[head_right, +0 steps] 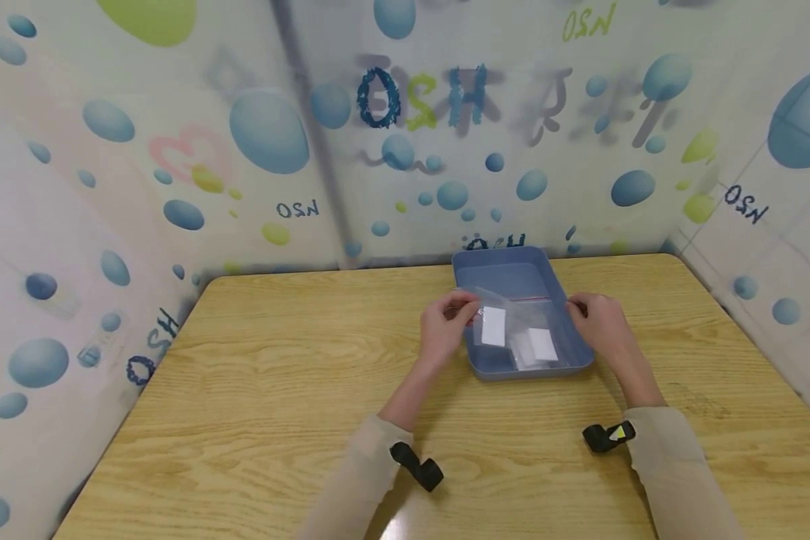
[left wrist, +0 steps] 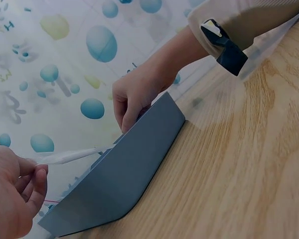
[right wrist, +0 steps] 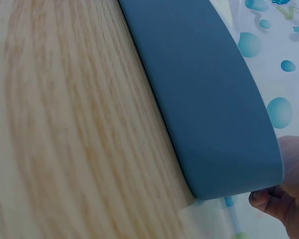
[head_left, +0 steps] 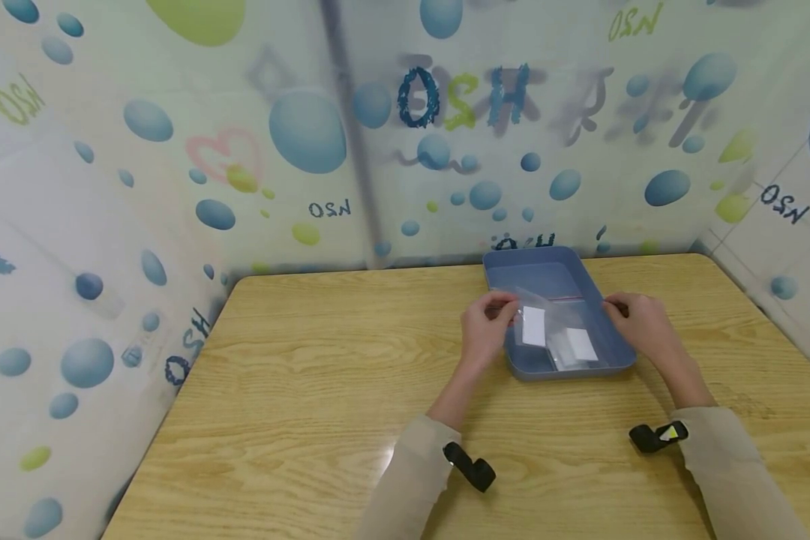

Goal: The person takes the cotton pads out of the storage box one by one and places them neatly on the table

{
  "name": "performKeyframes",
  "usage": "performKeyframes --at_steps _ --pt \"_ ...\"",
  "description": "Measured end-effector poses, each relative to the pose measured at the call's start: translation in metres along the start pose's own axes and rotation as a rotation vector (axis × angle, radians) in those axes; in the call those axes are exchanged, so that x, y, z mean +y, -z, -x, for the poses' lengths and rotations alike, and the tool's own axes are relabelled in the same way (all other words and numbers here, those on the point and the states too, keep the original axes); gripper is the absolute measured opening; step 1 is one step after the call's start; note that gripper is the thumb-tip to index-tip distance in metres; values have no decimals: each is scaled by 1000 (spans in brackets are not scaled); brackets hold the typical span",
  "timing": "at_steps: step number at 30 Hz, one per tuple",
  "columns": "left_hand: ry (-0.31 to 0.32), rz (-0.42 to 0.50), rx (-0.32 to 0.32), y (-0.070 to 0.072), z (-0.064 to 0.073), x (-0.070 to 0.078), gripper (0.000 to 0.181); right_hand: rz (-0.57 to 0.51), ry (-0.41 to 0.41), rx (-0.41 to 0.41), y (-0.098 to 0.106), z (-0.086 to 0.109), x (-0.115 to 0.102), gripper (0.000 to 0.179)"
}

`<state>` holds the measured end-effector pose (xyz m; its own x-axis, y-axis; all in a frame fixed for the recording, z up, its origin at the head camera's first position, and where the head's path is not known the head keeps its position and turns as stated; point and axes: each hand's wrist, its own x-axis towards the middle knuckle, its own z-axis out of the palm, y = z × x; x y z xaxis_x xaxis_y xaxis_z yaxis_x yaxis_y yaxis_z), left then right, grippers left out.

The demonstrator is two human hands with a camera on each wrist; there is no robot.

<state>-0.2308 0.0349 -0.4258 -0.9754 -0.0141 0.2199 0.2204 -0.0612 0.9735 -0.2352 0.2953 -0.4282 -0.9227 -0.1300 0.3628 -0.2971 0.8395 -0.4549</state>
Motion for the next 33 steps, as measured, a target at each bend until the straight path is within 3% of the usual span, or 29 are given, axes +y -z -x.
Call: performKeyframes --at_steps 24,33 --pt "-64 47 40 27 -9 5 9 7 9 6 -2 0 4 16" --pt "-50 52 58 37 -13 6 10 8 8 2 -2 0 4 15"
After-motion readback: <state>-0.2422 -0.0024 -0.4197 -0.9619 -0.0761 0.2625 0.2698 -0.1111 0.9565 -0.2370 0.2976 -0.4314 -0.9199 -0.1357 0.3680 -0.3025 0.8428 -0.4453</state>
